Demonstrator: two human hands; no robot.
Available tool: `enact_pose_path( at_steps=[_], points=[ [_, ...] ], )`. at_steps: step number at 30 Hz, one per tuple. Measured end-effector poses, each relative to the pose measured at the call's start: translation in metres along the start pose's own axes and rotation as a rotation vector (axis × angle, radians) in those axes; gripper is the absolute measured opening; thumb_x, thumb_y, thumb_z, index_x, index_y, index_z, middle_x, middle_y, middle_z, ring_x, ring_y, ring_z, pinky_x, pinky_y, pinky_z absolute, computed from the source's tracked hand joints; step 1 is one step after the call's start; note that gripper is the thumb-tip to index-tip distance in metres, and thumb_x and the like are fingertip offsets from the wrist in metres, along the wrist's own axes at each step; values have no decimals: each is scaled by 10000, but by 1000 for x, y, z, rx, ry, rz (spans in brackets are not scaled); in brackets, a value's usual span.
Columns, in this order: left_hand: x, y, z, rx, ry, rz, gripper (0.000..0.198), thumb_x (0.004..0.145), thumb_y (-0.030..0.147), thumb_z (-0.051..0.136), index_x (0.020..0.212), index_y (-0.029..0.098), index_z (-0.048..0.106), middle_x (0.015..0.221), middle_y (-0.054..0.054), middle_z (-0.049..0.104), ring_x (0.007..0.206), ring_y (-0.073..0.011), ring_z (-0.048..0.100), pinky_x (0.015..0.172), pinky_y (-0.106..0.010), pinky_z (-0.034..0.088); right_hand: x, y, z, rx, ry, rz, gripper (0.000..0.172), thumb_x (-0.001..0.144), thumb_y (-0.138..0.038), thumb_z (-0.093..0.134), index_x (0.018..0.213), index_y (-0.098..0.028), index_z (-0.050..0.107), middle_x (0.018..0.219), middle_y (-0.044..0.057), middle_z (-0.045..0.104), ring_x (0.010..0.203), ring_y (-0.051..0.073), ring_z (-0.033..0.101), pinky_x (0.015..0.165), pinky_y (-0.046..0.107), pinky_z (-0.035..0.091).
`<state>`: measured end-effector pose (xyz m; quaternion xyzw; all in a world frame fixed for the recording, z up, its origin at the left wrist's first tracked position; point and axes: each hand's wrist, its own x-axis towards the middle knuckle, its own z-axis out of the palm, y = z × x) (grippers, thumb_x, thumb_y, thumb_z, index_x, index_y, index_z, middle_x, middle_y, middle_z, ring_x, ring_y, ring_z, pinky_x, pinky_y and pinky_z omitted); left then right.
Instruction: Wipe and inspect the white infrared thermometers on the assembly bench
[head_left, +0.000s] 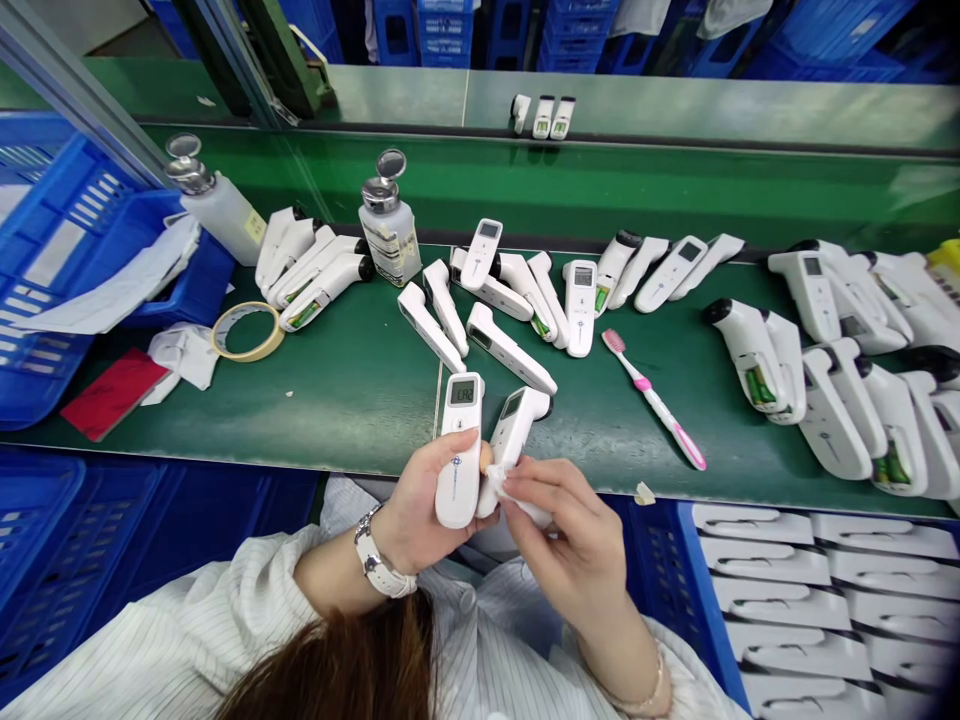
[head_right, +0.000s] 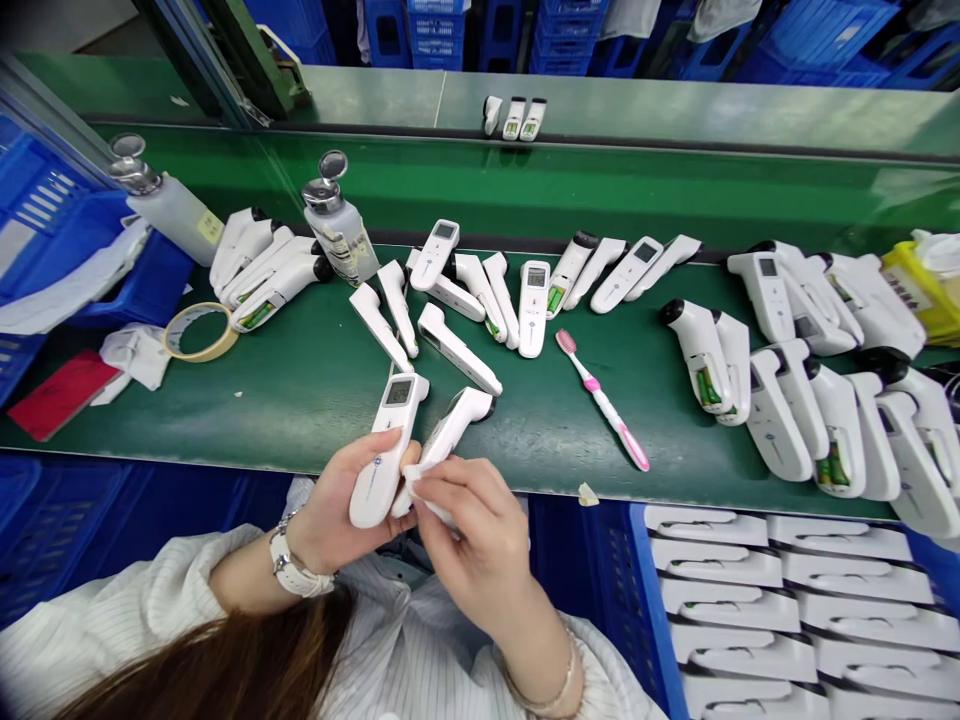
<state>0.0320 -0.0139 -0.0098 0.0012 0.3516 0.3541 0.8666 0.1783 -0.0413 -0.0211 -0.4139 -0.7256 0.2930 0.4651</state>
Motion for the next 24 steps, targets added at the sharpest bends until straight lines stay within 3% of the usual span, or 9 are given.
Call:
enact_pose_path(
  at_steps=[4, 9, 15, 19, 22, 24],
  points=[
    [1, -2, 0, 11, 5, -3, 345, 842, 333, 390, 592, 130, 512, 755, -60, 621, 509, -84, 524, 441, -181, 384, -4, -4, 2, -8, -76, -58, 321, 745, 23, 575, 975, -200, 592, 928, 49, 611, 854, 177, 556, 763, 362, 482],
    [2, -3, 0, 10, 27, -7, 342, 839, 334, 404, 584, 138, 518, 497, 12, 487, 433, -82, 477, 433, -184, 385, 0, -1, 0, -63, -42, -18, 310, 750, 5, 570, 978, -204, 591, 917, 54, 613, 831, 179, 558, 735, 359, 489],
    [3, -5, -2, 37, 21, -13, 333, 815, 350, 444, 582, 130, 532, 593, -27, 563, 452, -79, 473, 407, -180, 346, -2, -1, -1, -28, -161, -110, 299, 734, 19, 571, 963, -173, 597, 909, 57, 623, 826, 170, 560, 828, 397, 465],
    [4, -7, -4, 44, 32, 8, 334, 822, 335, 442, 576, 130, 535, 768, -82, 631, 650, -120, 574, 605, -208, 449, -5, 0, -4, -34, -289, -137, 284, 758, -3, 558, 977, -179, 600, 932, 54, 645, 837, 174, 547, 749, 351, 484],
    [2, -5, -2, 29, 23, 4, 330, 830, 334, 435, 598, 130, 554, 845, -88, 636, 774, -152, 595, 758, -253, 452, -7, 3, -10, 42, -424, -118, 265, 766, -10, 529, 946, -189, 605, 900, 34, 651, 809, 163, 559, 723, 328, 486],
    [0, -3, -2, 24, -2, 2, 323, 837, 324, 422, 618, 133, 562, 852, -85, 630, 807, -169, 589, 760, -280, 450, -9, 6, -18, 103, -391, -40, 269, 757, -7, 531, 937, -194, 602, 889, 31, 636, 794, 157, 574, 696, 309, 485]
  ],
)
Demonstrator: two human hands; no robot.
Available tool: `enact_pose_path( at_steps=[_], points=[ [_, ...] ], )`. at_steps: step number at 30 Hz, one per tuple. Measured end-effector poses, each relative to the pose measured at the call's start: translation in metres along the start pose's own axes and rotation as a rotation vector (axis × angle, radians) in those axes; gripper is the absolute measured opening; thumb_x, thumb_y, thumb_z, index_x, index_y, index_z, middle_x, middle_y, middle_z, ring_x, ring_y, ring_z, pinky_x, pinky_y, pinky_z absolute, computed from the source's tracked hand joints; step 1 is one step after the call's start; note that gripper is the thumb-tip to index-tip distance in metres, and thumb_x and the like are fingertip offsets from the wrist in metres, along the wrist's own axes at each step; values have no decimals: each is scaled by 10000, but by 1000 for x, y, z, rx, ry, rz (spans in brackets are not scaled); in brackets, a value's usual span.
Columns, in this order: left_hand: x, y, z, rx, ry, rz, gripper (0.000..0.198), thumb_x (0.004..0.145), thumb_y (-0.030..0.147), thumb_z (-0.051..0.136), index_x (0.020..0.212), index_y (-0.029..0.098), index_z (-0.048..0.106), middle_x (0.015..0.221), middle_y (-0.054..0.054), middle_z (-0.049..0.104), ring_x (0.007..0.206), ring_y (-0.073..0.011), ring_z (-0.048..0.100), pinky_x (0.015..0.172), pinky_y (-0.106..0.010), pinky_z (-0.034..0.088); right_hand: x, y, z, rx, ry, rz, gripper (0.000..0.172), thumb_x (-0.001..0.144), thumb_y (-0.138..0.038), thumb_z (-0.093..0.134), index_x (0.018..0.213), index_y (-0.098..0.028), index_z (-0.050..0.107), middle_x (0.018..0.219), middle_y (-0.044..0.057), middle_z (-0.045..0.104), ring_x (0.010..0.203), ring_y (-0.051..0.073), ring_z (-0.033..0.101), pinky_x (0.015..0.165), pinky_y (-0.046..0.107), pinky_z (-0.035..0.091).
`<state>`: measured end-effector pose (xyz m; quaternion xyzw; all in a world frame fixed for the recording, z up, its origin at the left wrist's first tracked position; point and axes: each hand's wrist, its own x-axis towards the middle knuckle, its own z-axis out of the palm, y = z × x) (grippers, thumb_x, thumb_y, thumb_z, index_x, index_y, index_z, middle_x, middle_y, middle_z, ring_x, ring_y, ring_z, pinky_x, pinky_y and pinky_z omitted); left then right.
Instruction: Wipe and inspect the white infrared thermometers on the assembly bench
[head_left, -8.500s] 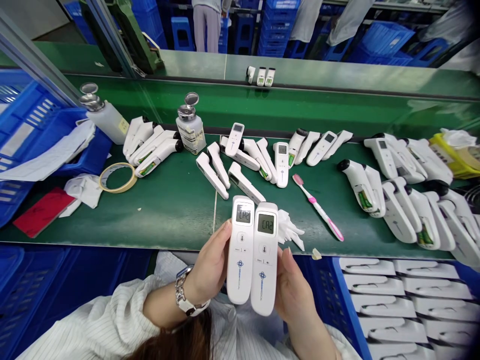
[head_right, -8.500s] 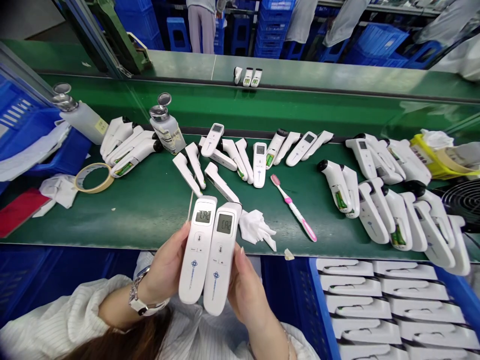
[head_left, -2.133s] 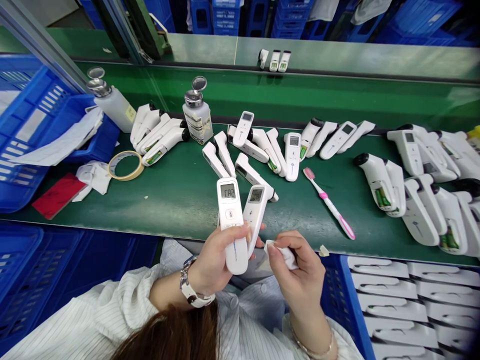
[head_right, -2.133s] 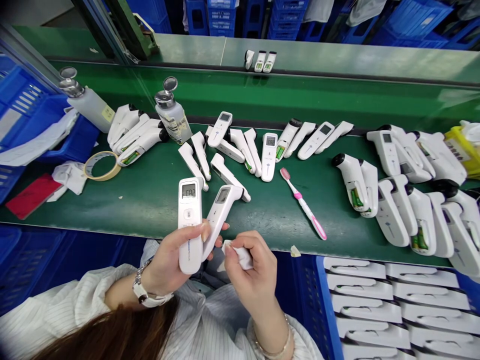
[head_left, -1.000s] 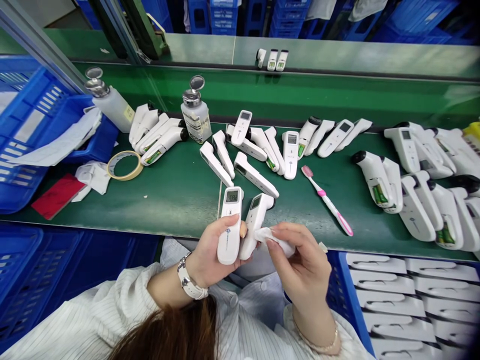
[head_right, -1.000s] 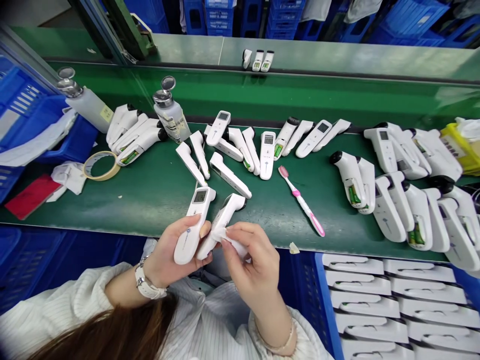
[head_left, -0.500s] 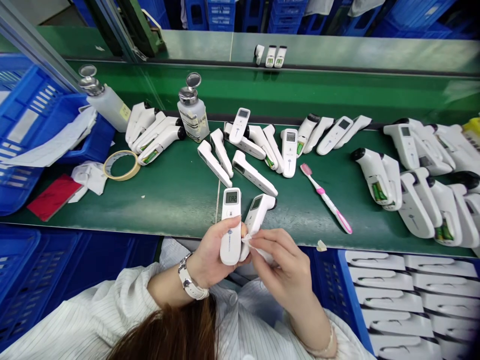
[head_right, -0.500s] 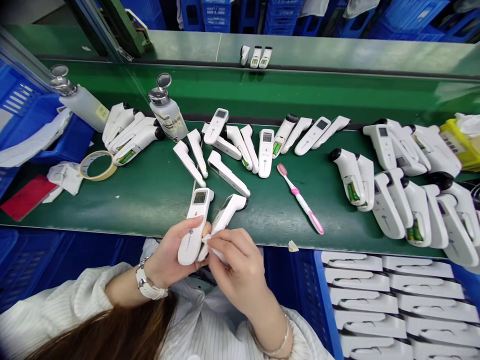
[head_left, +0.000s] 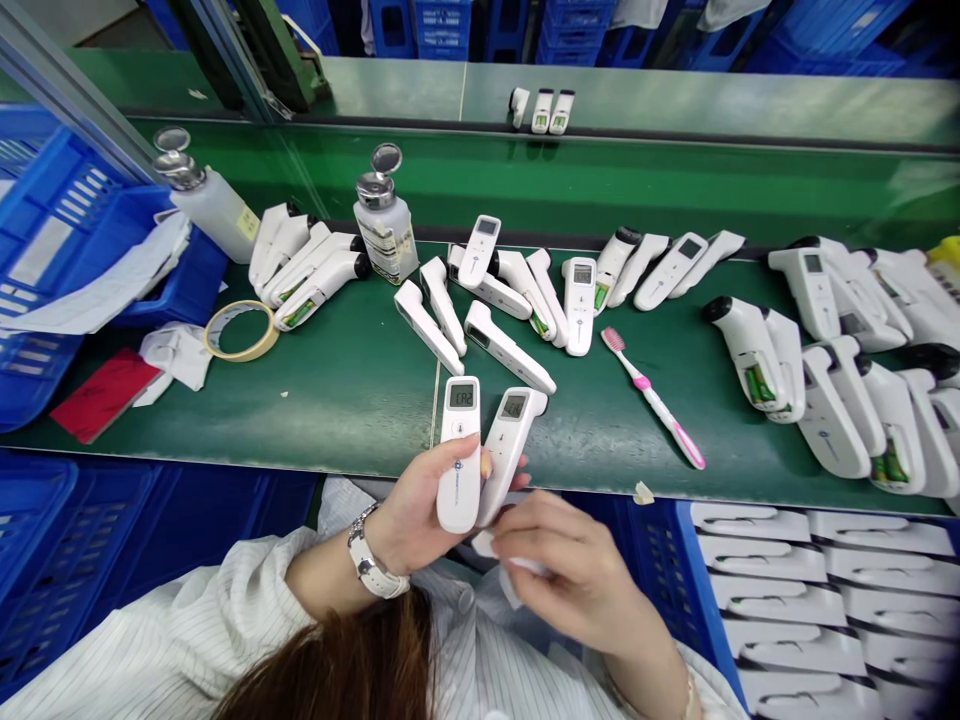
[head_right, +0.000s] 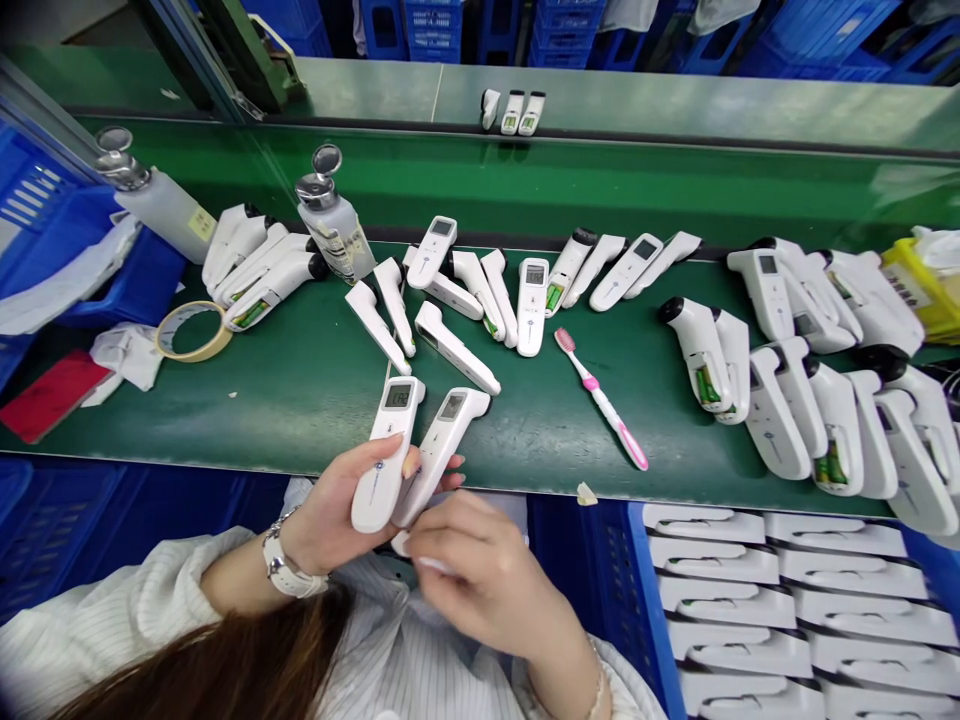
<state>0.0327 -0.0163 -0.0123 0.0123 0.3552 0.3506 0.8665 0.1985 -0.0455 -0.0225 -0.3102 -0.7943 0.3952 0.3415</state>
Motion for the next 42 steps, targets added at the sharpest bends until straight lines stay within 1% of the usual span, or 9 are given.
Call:
enact_pose_path(
  at_steps=[4, 8, 13, 19, 23, 30, 38, 40, 42],
  points=[
    [-3, 2, -3, 39, -35, 17, 336, 844, 346, 406, 617, 146, 551, 663, -46, 564, 713, -183, 570, 644, -304, 439, -4, 4, -16, 13, 423, 209, 217, 760, -35, 579, 888, -207, 611, 887, 34, 598, 807, 164, 574, 666, 286, 468],
    [-3, 1, -10, 11, -106, -1, 343, 852, 368, 388, 640, 144, 537, 1063, -100, 582, 905, -230, 568, 629, -312, 432, 5, 13, -22, 12, 699, 281, 170, 804, -100, 569, 918, -217, 614, 951, 51, 593, 934, 193, 561, 801, 332, 461],
    [0, -4, -11, -45, -110, -35, 326, 857, 365, 408, 677, 135, 554, 1247, -134, 496, 1160, -284, 449, 776, -368, 437, 15, 32, -6, -171, 659, 203, 246, 797, -101, 560, 1004, -224, 611, 1028, 81, 591, 970, 222, 565, 832, 410, 462],
    [5, -17, -4, -40, -125, -61, 335, 863, 310, 369, 661, 129, 567, 626, -34, 560, 577, -128, 543, 520, -248, 391, 26, 36, 14, -240, 757, 97, 282, 778, -79, 555, 999, -247, 603, 1016, 66, 597, 919, 214, 585, 808, 417, 479],
    [5, -19, -3, -60, -125, -79, 368, 860, 349, 357, 653, 128, 567, 613, -69, 583, 541, -151, 539, 517, -267, 386, 33, 40, 11, -258, 744, 77, 311, 795, -66, 527, 1027, -262, 591, 998, 55, 618, 941, 215, 574, 828, 433, 462],
    [7, -9, -6, -176, -84, -8, 295, 824, 350, 461, 642, 143, 568, 650, -36, 602, 621, -149, 570, 686, -297, 452, 3, 31, 7, -202, 351, 17, 417, 773, -17, 520, 1108, -256, 588, 1055, 62, 670, 897, 216, 613, 786, 449, 482],
    [9, -8, -9, -198, -102, 26, 310, 849, 348, 402, 697, 129, 560, 1109, -179, 597, 1178, -292, 458, 977, -443, 333, -21, 4, -5, -40, -135, -102, 386, 757, -19, 564, 1090, -213, 581, 1050, 35, 675, 894, 188, 570, 774, 383, 519],
    [7, -8, -11, -187, -107, 34, 302, 844, 346, 410, 698, 127, 558, 1124, -185, 592, 1179, -308, 457, 977, -469, 332, -20, 10, -16, -136, 16, -46, 367, 760, -17, 555, 1057, -228, 600, 1040, 30, 673, 921, 195, 577, 819, 408, 494],
    [6, -7, -12, -177, -110, 35, 275, 837, 338, 429, 711, 131, 559, 1132, -180, 594, 1171, -312, 466, 970, -486, 338, -19, 17, -25, -311, 360, 93, 329, 776, -41, 551, 1031, -237, 622, 1125, 49, 632, 1047, 233, 540, 916, 475, 420]
  ],
)
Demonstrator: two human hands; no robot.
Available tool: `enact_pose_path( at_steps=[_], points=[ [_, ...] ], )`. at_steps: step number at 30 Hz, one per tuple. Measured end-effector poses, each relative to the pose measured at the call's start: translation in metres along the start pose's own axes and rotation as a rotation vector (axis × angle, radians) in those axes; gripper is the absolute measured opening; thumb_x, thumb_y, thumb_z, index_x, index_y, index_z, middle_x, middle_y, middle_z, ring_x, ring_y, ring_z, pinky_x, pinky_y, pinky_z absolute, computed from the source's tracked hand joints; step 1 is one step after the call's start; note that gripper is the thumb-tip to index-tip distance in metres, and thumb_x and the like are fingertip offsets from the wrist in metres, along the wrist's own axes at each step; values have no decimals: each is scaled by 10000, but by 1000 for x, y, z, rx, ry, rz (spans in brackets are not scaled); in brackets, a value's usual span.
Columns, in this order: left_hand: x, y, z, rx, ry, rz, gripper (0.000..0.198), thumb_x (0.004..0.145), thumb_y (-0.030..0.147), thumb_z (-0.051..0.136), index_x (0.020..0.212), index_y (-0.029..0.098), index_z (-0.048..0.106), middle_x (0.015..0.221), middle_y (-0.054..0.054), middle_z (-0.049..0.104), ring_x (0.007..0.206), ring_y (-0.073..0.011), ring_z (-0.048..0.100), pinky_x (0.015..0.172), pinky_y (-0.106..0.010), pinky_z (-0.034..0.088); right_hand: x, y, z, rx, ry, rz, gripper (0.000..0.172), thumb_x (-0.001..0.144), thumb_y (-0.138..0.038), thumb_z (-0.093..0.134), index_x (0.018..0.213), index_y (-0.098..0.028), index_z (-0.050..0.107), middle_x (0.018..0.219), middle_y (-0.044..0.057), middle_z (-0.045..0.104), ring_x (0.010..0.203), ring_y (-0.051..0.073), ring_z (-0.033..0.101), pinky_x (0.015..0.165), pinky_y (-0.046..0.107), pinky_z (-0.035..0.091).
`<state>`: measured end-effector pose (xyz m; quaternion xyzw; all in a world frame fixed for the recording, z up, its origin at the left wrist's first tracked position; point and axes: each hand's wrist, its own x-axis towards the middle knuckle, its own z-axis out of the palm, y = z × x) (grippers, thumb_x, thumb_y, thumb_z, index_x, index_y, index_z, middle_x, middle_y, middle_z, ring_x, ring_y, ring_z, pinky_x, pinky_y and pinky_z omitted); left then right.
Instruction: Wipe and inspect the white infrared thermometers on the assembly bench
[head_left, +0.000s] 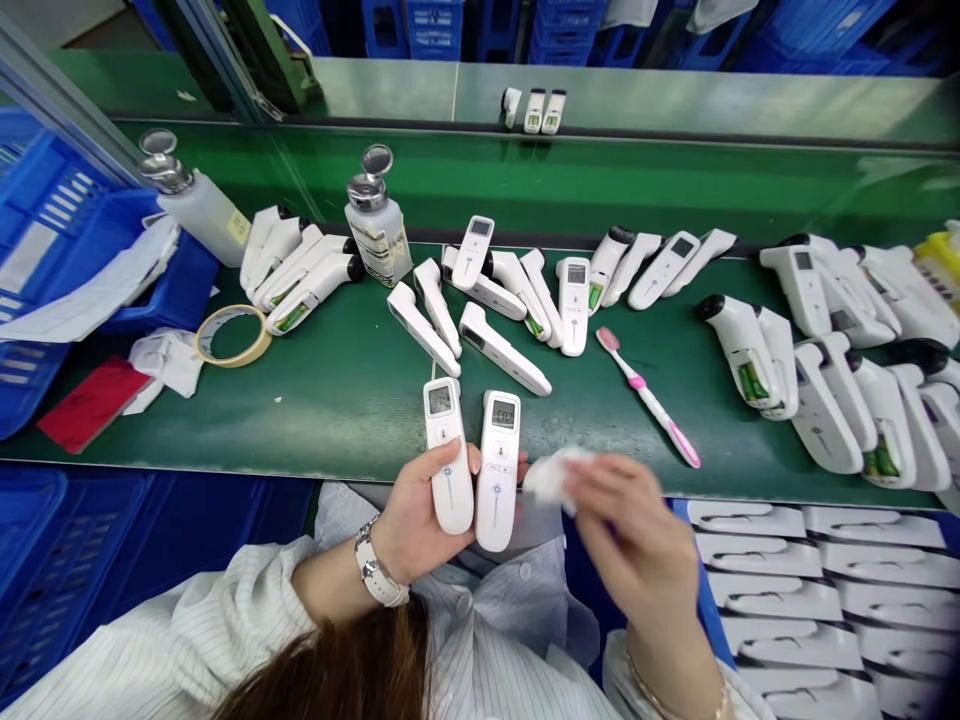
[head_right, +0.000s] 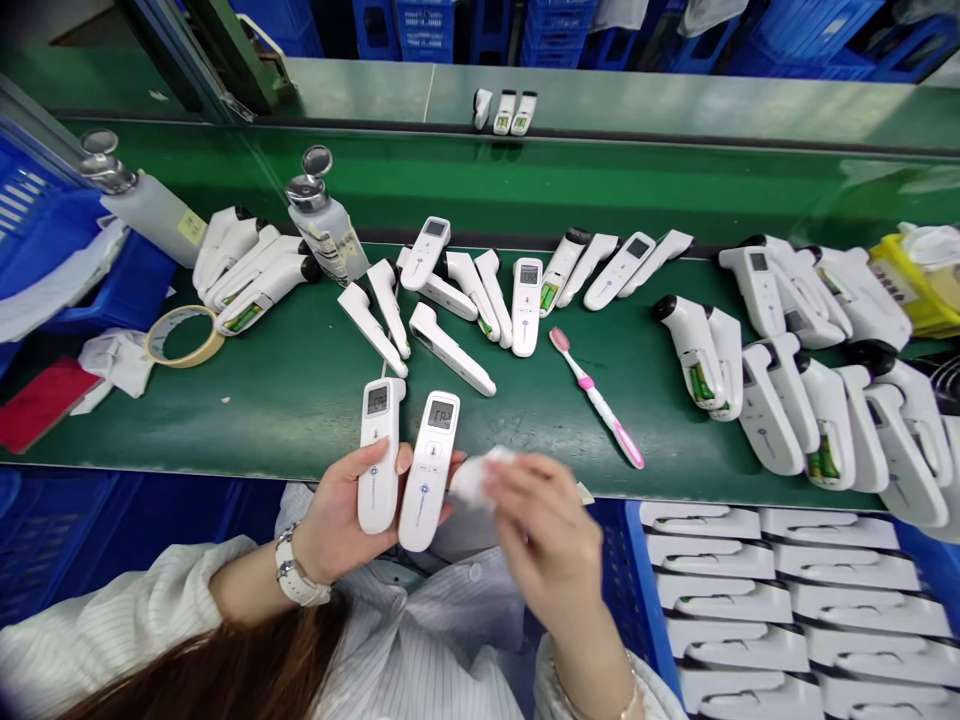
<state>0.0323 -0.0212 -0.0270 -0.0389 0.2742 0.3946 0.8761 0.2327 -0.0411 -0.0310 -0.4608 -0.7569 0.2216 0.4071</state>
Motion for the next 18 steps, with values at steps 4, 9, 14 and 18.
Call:
enact_pose_path(
  at_steps=[4, 9, 14, 18],
  points=[
    [-2, -2, -2, 101, 50, 24, 104, 797, 230, 506, 807, 158, 580, 1067, -127, 637, 1103, -275, 532, 920, -449, 392, 4, 6, 5, -1, 204, 344, 238, 821, -192, 568, 1049, -236, 619, 1173, 94, 589, 1074, 269, 541, 888, 476, 446],
    [-5, -7, -7, 240, 84, 85, 112, 685, 84, 606, 770, 156, 601, 830, -49, 679, 786, -161, 626, 743, -266, 454, -3, -1, 33, 521, -104, 591, 350, 845, -306, 558, 1185, -228, 534, 1022, 73, 601, 870, 190, 609, 732, 330, 531],
    [-11, -10, -10, 345, 61, 48, 162, 613, 58, 675, 745, 137, 624, 726, -32, 657, 663, -138, 596, 622, -235, 445, -4, -5, 54, 822, -28, 616, 328, 854, -377, 534, 1151, -242, 566, 1190, 66, 575, 1063, 226, 560, 812, 342, 524],
    [-14, -11, -7, 449, 2, -4, 416, 647, 87, 695, 1040, 185, 602, 922, -71, 672, 865, -197, 611, 748, -300, 463, 3, -9, 62, 1008, 17, 663, 466, 924, -493, 258, 1081, -221, 603, 938, 74, 705, 817, 244, 674, 618, 387, 570]
  ],
)
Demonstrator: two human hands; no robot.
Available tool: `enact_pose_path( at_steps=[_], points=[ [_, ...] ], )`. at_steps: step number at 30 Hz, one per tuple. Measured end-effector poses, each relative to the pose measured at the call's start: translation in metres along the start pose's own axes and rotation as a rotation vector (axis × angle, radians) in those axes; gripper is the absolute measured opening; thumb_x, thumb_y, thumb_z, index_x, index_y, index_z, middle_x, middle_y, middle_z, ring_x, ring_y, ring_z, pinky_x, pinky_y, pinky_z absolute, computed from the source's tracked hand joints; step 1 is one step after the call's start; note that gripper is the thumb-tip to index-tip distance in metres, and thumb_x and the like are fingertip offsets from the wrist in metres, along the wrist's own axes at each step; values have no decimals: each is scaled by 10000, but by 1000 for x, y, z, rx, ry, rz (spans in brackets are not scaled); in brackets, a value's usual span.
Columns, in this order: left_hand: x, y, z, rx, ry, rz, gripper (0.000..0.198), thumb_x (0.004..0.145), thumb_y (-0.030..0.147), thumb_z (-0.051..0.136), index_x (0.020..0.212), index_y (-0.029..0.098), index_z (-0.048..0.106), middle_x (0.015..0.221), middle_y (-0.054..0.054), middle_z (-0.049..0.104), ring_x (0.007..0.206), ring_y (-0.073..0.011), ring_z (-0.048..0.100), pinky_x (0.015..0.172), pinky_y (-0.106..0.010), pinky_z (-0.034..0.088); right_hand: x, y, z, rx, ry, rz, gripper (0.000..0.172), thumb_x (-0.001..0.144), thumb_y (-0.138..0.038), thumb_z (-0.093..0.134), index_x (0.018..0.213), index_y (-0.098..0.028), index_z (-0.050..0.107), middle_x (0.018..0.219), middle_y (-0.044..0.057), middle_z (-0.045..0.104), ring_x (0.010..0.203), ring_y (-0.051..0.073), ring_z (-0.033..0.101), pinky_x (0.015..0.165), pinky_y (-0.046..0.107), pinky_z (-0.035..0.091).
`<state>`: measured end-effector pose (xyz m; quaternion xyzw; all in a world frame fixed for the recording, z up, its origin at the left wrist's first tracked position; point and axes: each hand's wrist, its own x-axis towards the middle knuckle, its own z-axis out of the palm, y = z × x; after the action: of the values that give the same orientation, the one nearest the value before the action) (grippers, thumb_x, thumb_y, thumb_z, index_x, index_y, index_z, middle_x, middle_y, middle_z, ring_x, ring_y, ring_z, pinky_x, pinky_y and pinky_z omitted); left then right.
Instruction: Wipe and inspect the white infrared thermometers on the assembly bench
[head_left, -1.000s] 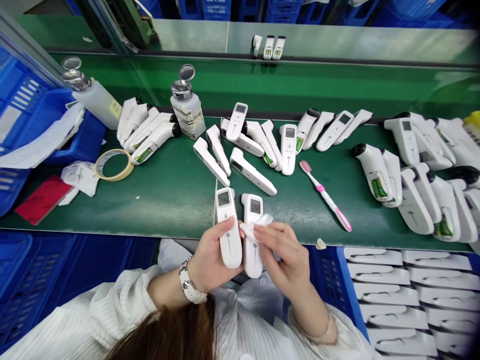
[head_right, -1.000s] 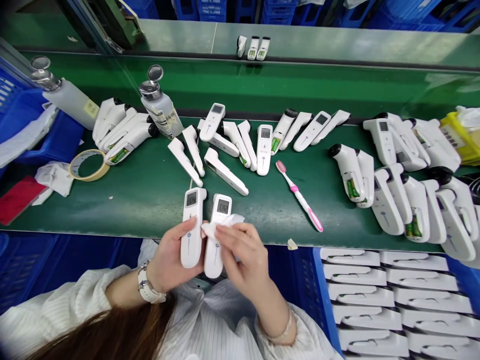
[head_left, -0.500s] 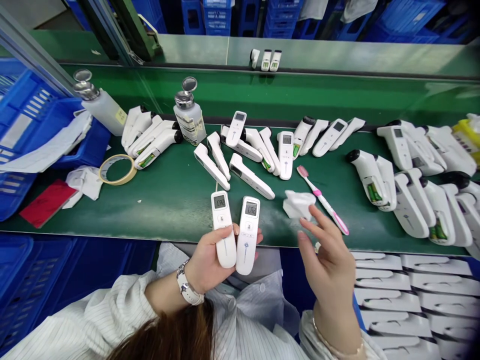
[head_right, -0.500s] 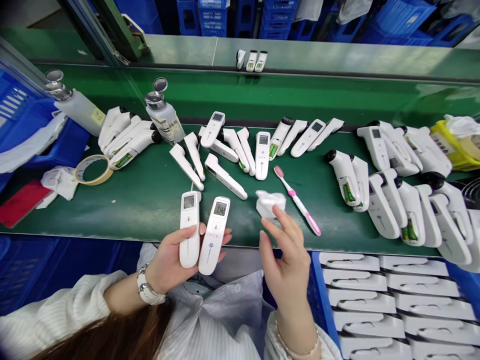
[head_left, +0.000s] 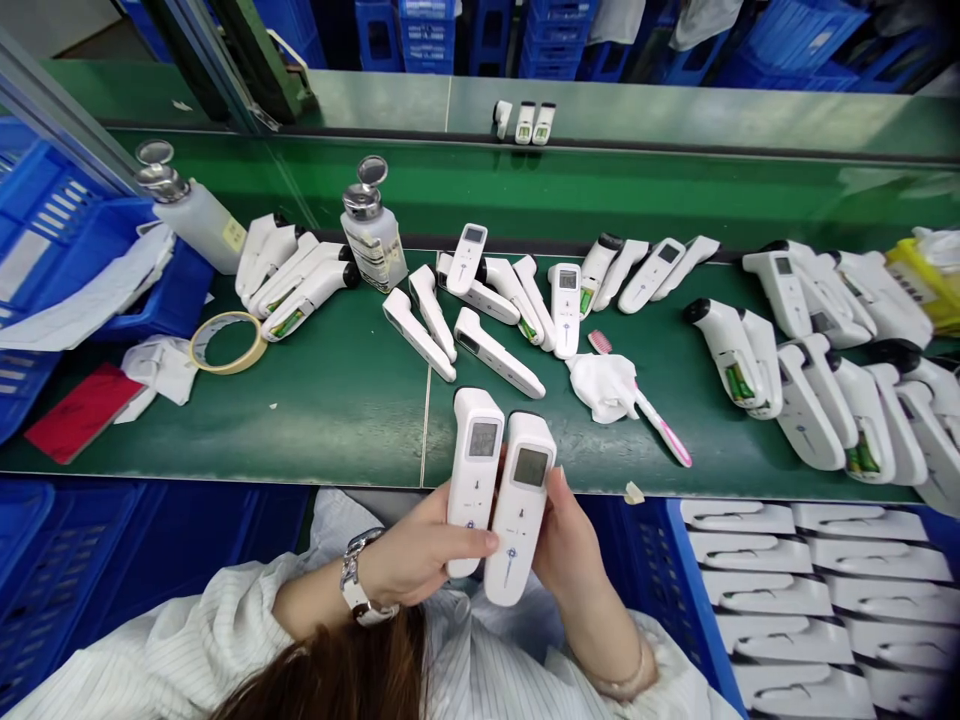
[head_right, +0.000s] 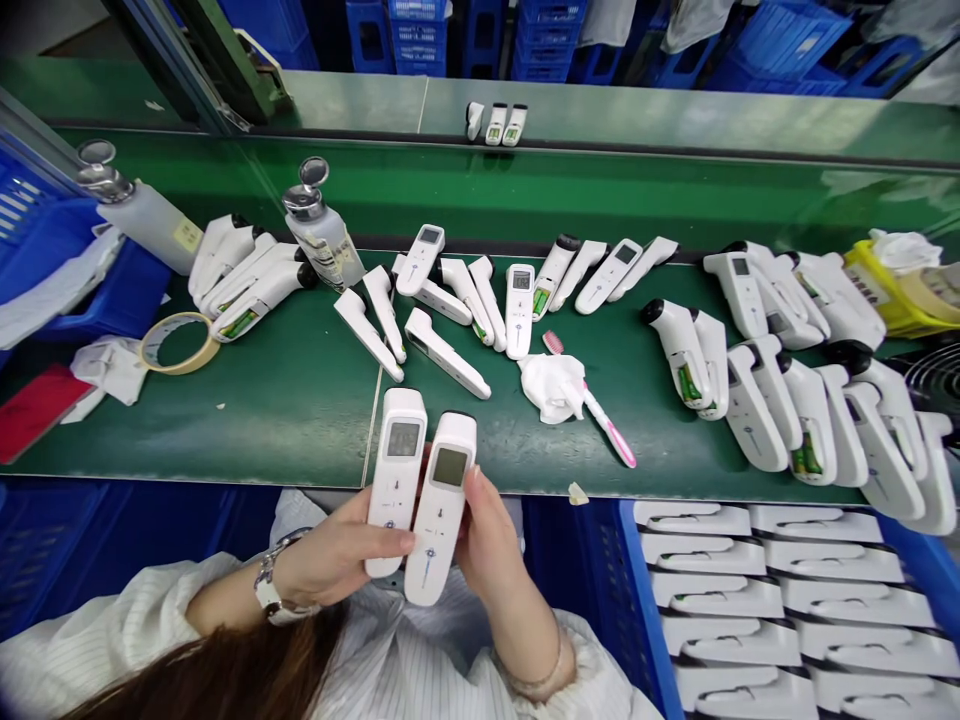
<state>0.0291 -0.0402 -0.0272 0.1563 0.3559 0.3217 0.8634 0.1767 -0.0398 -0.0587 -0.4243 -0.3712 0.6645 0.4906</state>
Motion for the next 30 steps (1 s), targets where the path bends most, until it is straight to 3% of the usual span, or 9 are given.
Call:
enact_pose_path(
  at_steps=[5, 12, 16, 19, 24, 30],
  points=[
    [-1, 5, 3, 308, -76, 172, 610, 746, 206, 651, 1287, 286, 381, 1281, -68, 499, 1182, -221, 446, 964, -340, 364, 10, -12, 4, 145, 50, 19, 449, 926, -468, 253, 1076, -220, 595, 946, 72, 704, 763, 237, 682, 682, 412, 552],
    [-3, 12, 1, 578, -31, 158, 476, 863, 400, 444, 1279, 199, 332, 1221, -84, 498, 1134, -206, 442, 963, -344, 352, 6, -29, 9, 465, 32, 195, 303, 928, -323, 353, 1042, -240, 621, 1011, 12, 678, 918, 186, 625, 767, 318, 520],
    [0, 4, -9, 501, 39, 171, 422, 903, 420, 339, 1291, 258, 363, 1270, -25, 488, 1195, -198, 397, 1009, -335, 298, 2, -29, 8, 549, 48, 239, 303, 888, -202, 455, 1174, -240, 550, 1114, 27, 631, 975, 168, 582, 817, 279, 484],
    [2, -2, -16, 394, -16, 178, 418, 894, 377, 401, 1301, 297, 352, 1316, -13, 457, 1212, -215, 393, 994, -345, 314, 0, -26, 5, 484, 103, 246, 370, 850, -196, 542, 1213, -262, 509, 1102, 19, 619, 918, 152, 578, 777, 263, 487],
    [1, 0, -14, 305, -146, 151, 480, 877, 275, 475, 1321, 326, 300, 1340, -23, 443, 1227, -208, 394, 975, -335, 347, -3, -20, 5, 291, 29, 197, 335, 786, -238, 648, 1112, -239, 574, 955, 20, 639, 780, 126, 562, 612, 192, 460],
    [0, -1, -12, 283, -192, 160, 508, 877, 242, 480, 1338, 331, 286, 1327, -40, 459, 1170, -194, 466, 977, -344, 364, -3, -19, 8, 200, 10, 198, 293, 757, -316, 673, 1028, -242, 589, 845, -1, 613, 655, 106, 544, 518, 182, 446]
  ],
)
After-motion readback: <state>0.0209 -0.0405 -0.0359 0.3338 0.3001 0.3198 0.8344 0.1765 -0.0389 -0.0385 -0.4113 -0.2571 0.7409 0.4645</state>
